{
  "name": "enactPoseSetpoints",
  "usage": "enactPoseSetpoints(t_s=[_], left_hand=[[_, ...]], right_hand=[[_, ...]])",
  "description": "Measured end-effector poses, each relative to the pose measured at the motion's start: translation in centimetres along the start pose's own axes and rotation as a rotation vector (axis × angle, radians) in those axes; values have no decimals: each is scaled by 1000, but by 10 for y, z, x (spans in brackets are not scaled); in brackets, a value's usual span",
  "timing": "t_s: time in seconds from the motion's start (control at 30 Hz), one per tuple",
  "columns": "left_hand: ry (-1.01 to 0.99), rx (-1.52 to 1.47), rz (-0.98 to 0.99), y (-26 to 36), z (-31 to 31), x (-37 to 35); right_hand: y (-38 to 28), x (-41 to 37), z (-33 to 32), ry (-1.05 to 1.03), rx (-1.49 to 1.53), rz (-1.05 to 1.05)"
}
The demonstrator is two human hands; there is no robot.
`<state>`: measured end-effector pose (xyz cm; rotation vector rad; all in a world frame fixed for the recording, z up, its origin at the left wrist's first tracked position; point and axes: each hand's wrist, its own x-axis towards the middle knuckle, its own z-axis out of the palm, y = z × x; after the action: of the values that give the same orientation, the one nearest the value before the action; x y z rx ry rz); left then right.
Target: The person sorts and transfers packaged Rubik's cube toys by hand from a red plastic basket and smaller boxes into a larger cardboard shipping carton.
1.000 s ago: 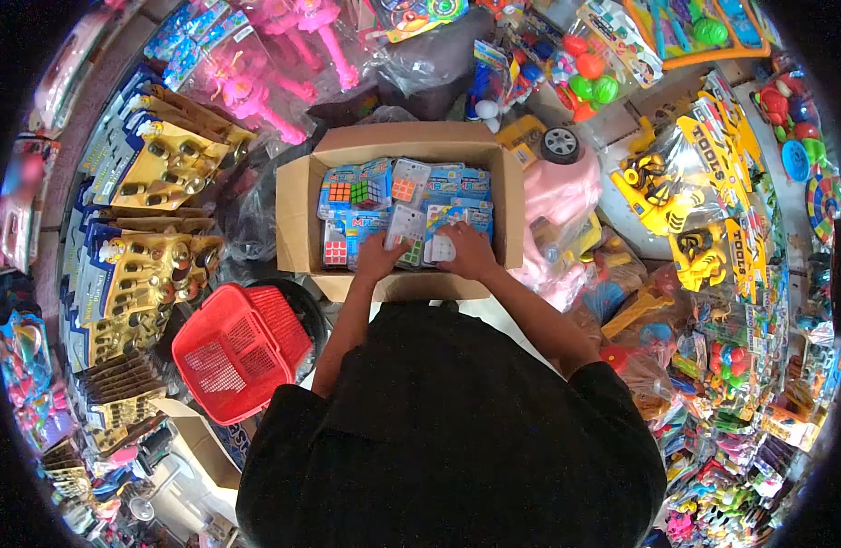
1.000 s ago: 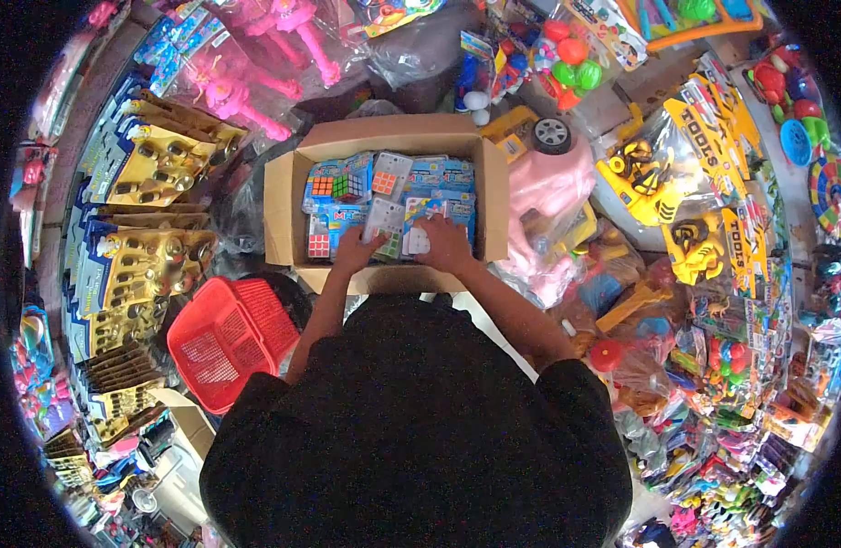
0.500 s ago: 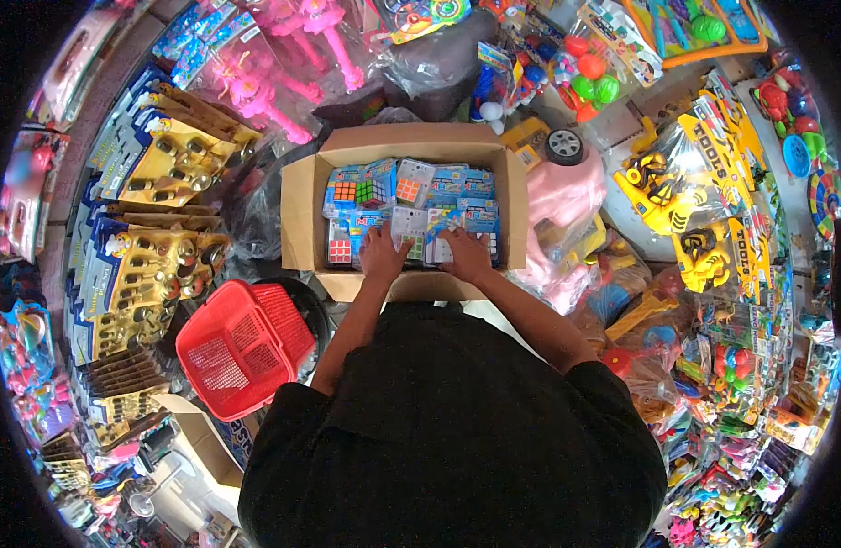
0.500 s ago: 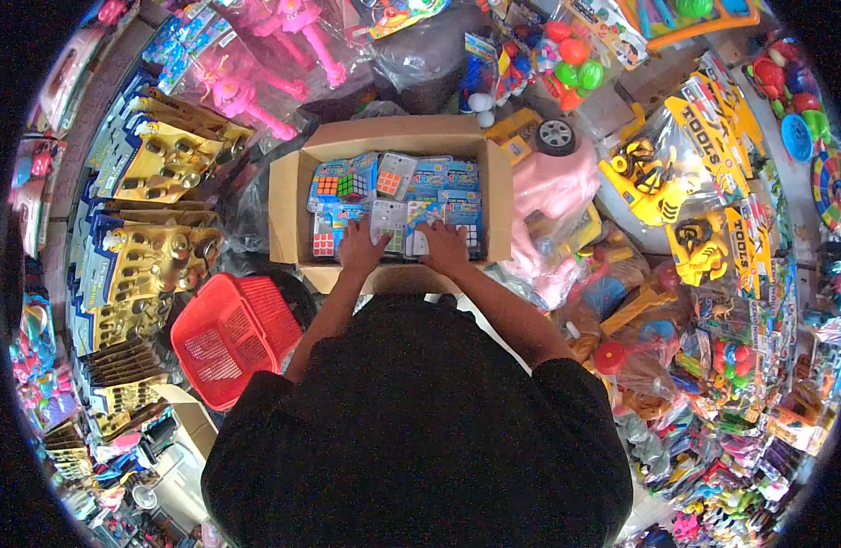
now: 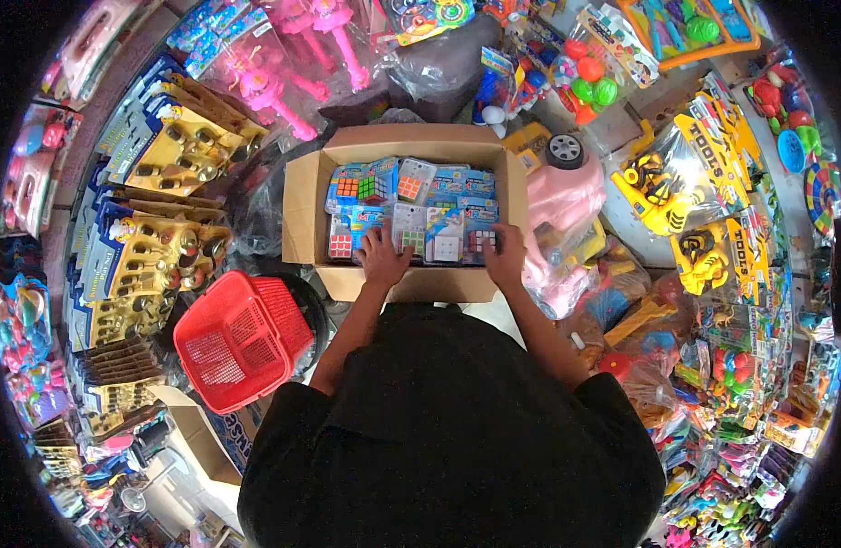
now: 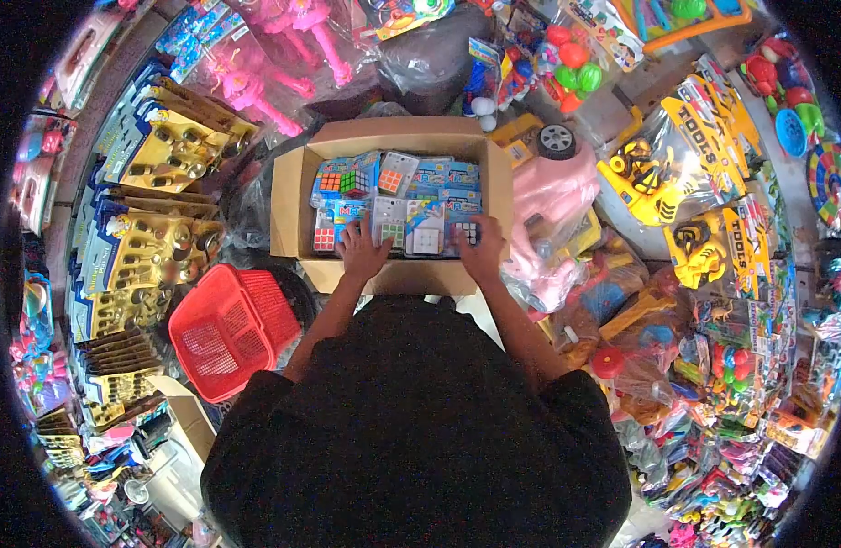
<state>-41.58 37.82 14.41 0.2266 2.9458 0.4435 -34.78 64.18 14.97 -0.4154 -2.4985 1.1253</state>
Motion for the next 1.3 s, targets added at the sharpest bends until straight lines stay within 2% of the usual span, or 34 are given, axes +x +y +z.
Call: enactPoseSetpoints(t_s=[0.07, 0.17, 0.2, 0.3, 0.33, 0.47, 0.5, 0.57, 0.6, 0.7, 0.73, 0.83, 0.87, 0.97, 1.0, 1.13, 1.23, 1.27, 1.3], left_hand=[[14, -10, -15, 2, 1, -2], [60, -60, 40, 16, -8, -5], [81, -84, 69, 25, -12, -7], [-9, -72, 333, 58, -7, -9], [-63, -86, 419, 74, -10, -12], [-144, -44, 849, 129, 6, -15], [-176, -5, 880, 139, 11, -14], [-235, 78, 940, 155, 18, -10], [-246, 36, 910, 157, 23, -8], [-268, -75, 808, 153, 31, -8], [-267, -100, 771, 148, 30, -12], [-304, -180, 662, 123, 12, -21], [-323, -208, 622, 114, 7, -25], [-237, -177, 502, 83, 9, -34], [-189, -202, 475, 76, 14, -35], [-47, -264, 373, 70, 19, -47], [-31, -305, 208, 75, 6, -53], [-35, -324, 141, 78, 3, -55], [-29, -309, 168, 76, 3, -57]], right_hand=[[13, -9, -10, 201, 72, 123], [30, -38, -14, 305, -54, 326], [36, -49, -10, 334, -63, 299], [82, -78, 15, 116, 99, 676], [81, -76, 15, -22, 178, 874], [83, -75, 28, 72, 724, 732], [84, -77, 27, 82, 790, 772], [48, -68, 8, 100, 927, 844], [45, -68, 2, 115, 917, 825], [50, -73, 5, 215, 676, 470], [37, -72, -2, 205, 633, 429], [43, -75, -5, 93, -60, 4], [41, -75, -2, 52, 33, 86], [25, -71, -8, -28, -37, -49], [17, -71, -11, -152, 13, 89], [10, -67, -10, -117, 3, -94], [10, -70, -7, -179, -28, -16], [12, -71, -8, -179, -24, -48], [14, -71, -9, -176, -20, -79]])
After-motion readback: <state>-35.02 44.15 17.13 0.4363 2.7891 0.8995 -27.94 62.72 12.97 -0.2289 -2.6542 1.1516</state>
